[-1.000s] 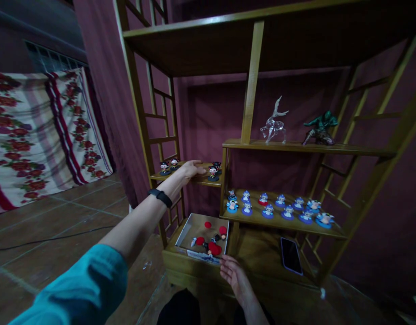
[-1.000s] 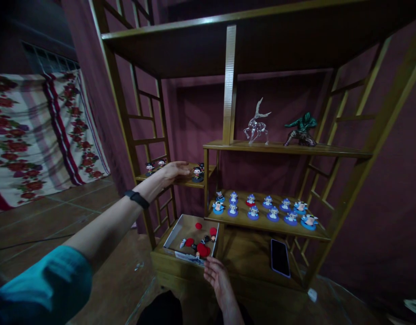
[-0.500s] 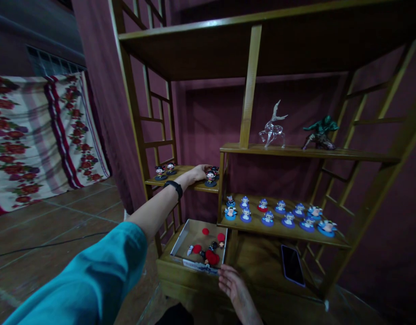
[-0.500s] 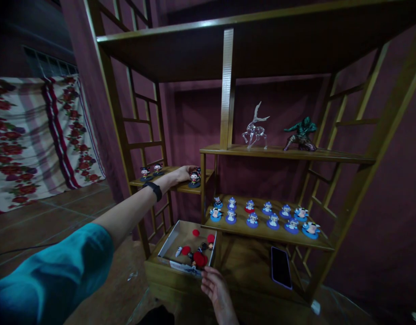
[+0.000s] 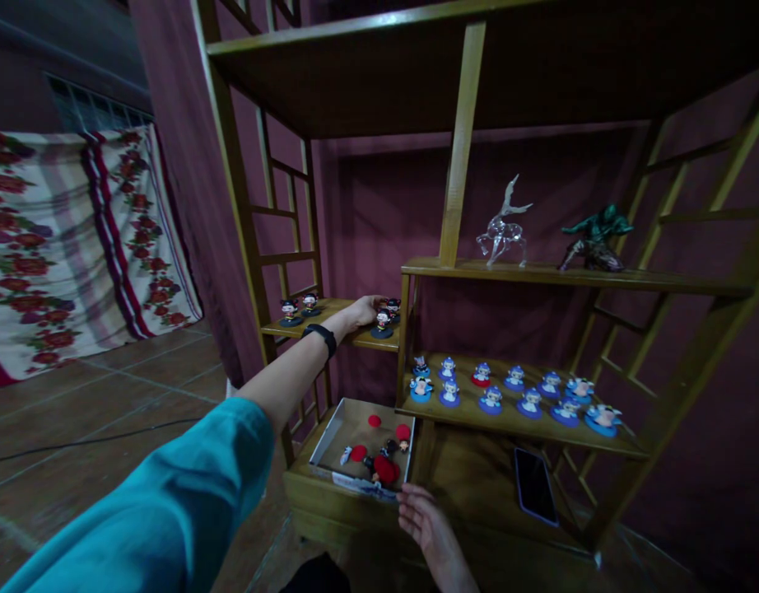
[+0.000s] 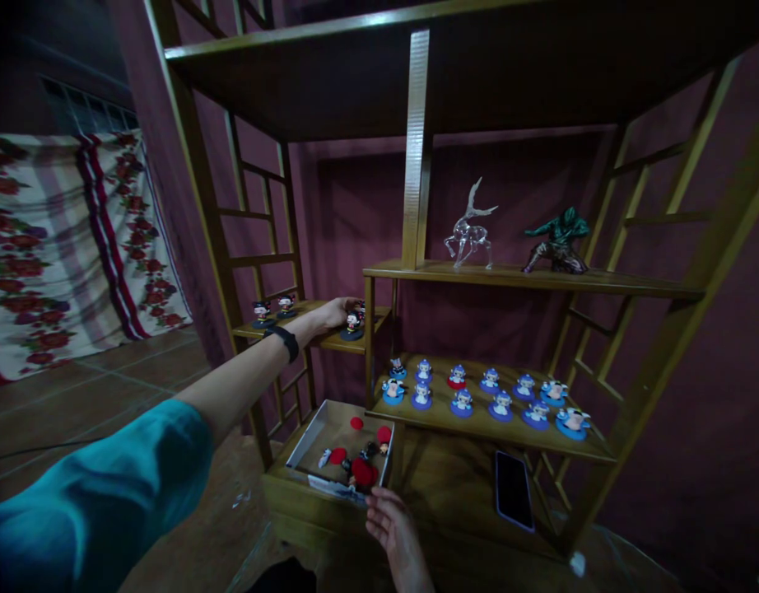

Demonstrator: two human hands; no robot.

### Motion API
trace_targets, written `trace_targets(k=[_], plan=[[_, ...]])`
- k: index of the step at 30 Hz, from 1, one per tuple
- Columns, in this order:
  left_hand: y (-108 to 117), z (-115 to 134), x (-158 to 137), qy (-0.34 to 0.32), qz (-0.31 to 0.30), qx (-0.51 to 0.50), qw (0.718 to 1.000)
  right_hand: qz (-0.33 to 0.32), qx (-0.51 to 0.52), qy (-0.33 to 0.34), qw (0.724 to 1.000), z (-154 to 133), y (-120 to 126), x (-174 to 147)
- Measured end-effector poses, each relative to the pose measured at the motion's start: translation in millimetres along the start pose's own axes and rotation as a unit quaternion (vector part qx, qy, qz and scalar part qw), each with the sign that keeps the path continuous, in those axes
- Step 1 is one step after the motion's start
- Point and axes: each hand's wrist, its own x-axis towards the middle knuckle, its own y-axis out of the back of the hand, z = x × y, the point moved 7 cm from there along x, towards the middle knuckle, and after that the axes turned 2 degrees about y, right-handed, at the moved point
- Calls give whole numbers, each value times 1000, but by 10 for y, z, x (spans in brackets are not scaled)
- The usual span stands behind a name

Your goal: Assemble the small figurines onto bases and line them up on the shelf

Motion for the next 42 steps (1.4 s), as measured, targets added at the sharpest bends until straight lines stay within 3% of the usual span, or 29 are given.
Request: trace_targets(k=[7, 11, 13, 17, 42], plan=[[257, 88, -368, 19, 80, 12, 997, 2, -8, 1, 1000, -7, -1, -46], [68, 183, -642, 14, -20, 20, 999, 12, -8, -7, 1000, 18, -3, -25], [-14, 221, -711, -3, -36, 44, 998, 13, -8, -4, 1000, 38, -5, -12], [-74, 241, -726, -35, -10, 78, 996, 17, -10, 0, 1000, 81, 3, -23], [-30, 207, -756, -41, 95, 132, 986, 22, -50, -5, 999, 131, -1, -22]])
